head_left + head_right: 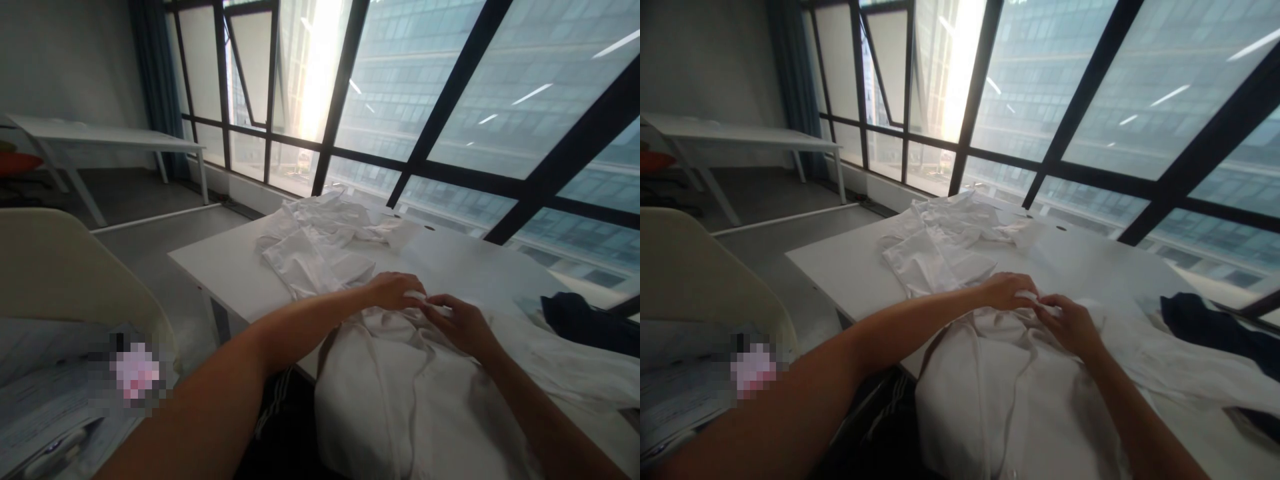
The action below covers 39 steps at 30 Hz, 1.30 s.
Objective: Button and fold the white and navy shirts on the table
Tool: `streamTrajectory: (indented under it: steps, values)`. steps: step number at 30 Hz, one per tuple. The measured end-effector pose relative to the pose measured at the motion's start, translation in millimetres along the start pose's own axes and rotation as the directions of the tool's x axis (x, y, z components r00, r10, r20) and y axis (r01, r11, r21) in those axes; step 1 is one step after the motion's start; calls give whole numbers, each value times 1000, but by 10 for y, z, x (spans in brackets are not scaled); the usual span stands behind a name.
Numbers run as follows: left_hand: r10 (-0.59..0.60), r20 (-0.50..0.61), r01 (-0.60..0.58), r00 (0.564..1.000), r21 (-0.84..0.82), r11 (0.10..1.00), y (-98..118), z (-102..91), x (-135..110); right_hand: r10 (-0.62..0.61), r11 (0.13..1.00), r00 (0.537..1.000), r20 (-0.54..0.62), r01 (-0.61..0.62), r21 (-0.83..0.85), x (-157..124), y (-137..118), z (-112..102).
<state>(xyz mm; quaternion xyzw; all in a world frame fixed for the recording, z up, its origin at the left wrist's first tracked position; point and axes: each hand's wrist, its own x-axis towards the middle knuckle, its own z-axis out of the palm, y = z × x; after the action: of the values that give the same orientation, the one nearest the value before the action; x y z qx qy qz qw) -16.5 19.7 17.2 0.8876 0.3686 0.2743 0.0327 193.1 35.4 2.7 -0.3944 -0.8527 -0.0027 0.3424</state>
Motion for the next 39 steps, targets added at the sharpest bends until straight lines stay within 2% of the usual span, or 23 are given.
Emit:
streamTrajectory:
  steps: [3, 8, 12, 19, 23, 25, 27, 29, 30, 31, 32, 33, 34, 36, 37, 39]
  values:
    - [4, 42, -8, 999, 96, 995, 54, -58, -22, -4, 1000, 996, 92, 4, -5, 14, -11, 40]
    - [-8, 85, -9, 996, 197, 980, 129, -102, -4, -12, 999, 997, 70, 14, -36, 32, -19, 87]
    - [-38, 83, 19, 996, 217, 976, 170, -100, 9, 10, 999, 995, 103, -6, -37, 29, -106, 52]
    - [-52, 45, 36, 998, 301, 953, 166, 12, 32, 69, 995, 990, 126, -59, -85, 42, -302, 10]
    - [-76, 25, 64, 997, 327, 943, 100, 76, 48, 101, 990, 987, 122, -88, -107, 60, -290, -25]
    - [-96, 28, 81, 995, 341, 936, 25, 33, 39, 137, 983, 989, 63, -128, -135, 80, -188, -116]
    - [-134, 28, 115, 991, 361, 926, -82, -80, 16, 209, 965, 974, -88, -220, -144, 84, -7, -272]
    - [-205, -53, 209, 977, 370, 905, -210, -243, -24, 300, 936, 922, -243, -334, -111, 43, 226, -470]
    - [-258, -131, 288, 957, 363, 886, -277, -333, -53, 342, 922, 900, -270, -377, -87, 0, 348, -569]
    - [-322, -208, 377, 924, 347, 859, -342, -418, -89, 376, 912, 893, -246, -403, -70, -56, 465, -658]
    - [-396, -249, 462, 884, 326, 825, -402, -494, -130, 398, 908, 900, -174, -415, -67, -122, 571, -731]
    - [-478, -228, 528, 848, 314, 789, -452, -553, -174, 410, 907, 909, -69, -415, -76, -191, 662, -783]
    - [-552, -146, 567, 821, 317, 760, -488, -592, -218, 417, 906, 907, 50, -411, -96, -256, 734, -812]
    - [-625, 115, 554, 772, 360, 751, -506, -606, -287, 455, 889, 856, 247, -421, -179, -342, 814, -808]
    - [-621, 222, 519, 752, 382, 765, -486, -589, -305, 490, 870, 816, 306, -435, -233, -355, 822, -784]
    - [-562, 339, 426, 754, 399, 812, -409, -546, -309, 547, 835, 745, 382, -450, -318, -321, 783, -730]
